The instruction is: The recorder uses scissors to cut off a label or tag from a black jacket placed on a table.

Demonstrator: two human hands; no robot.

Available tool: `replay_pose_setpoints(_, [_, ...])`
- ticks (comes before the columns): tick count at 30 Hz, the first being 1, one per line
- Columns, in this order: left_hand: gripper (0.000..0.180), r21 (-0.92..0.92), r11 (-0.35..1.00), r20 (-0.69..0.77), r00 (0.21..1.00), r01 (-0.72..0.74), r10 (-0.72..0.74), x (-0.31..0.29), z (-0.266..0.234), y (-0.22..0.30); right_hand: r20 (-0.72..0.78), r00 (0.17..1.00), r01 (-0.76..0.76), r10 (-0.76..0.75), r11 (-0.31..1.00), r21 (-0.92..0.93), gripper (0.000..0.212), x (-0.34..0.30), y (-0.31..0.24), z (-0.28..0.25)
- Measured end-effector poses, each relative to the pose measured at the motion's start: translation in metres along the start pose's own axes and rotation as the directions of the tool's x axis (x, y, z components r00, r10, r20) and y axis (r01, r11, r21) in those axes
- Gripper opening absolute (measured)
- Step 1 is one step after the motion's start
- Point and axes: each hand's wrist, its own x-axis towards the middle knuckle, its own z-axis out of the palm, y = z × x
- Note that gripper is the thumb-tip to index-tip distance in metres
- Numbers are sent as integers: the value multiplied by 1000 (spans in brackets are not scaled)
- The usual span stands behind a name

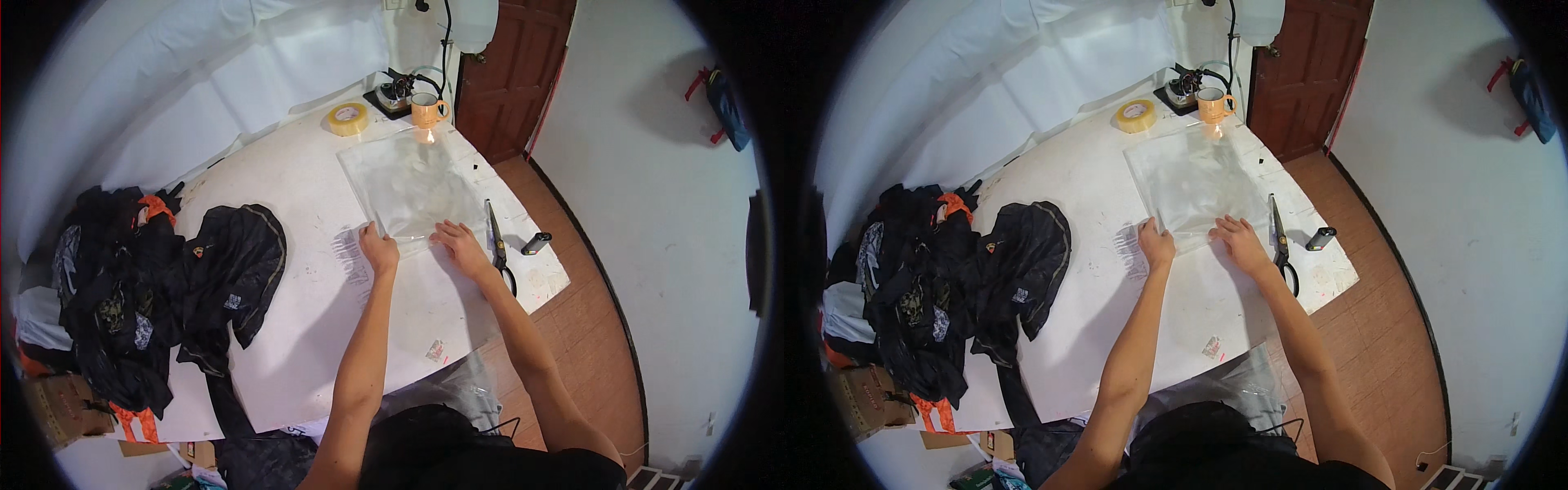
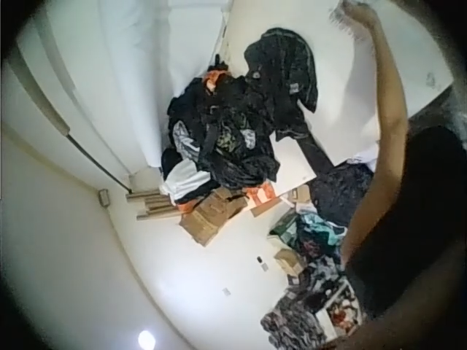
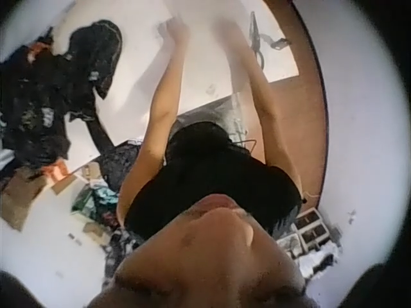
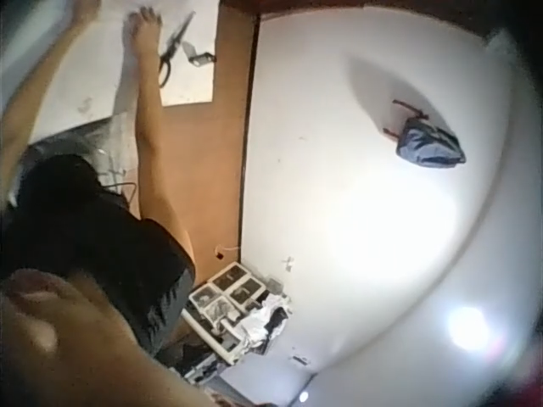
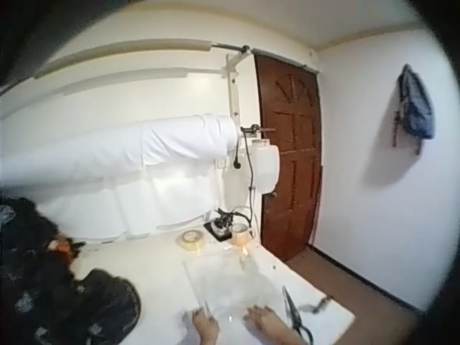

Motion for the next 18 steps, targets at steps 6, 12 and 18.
replay_pose_setpoints(6, [35, -36, 999, -43, 999, 29, -30, 5, -9, -10, 74, 993, 82, -97, 979, 185, 43, 8, -6, -12])
replay_pose_setpoints(12, [16, -18, 998, 55, 996, 66, -65, -1, -4, -4, -270, 956, -120, 117, 993, 6, 53, 55, 65, 4])
replay_pose_setpoints(18, [17, 53, 989, 115, 983, 137, -142, 5, -7, -8, -244, 794, -544, 557, 830, 123, 63, 113, 90, 12])
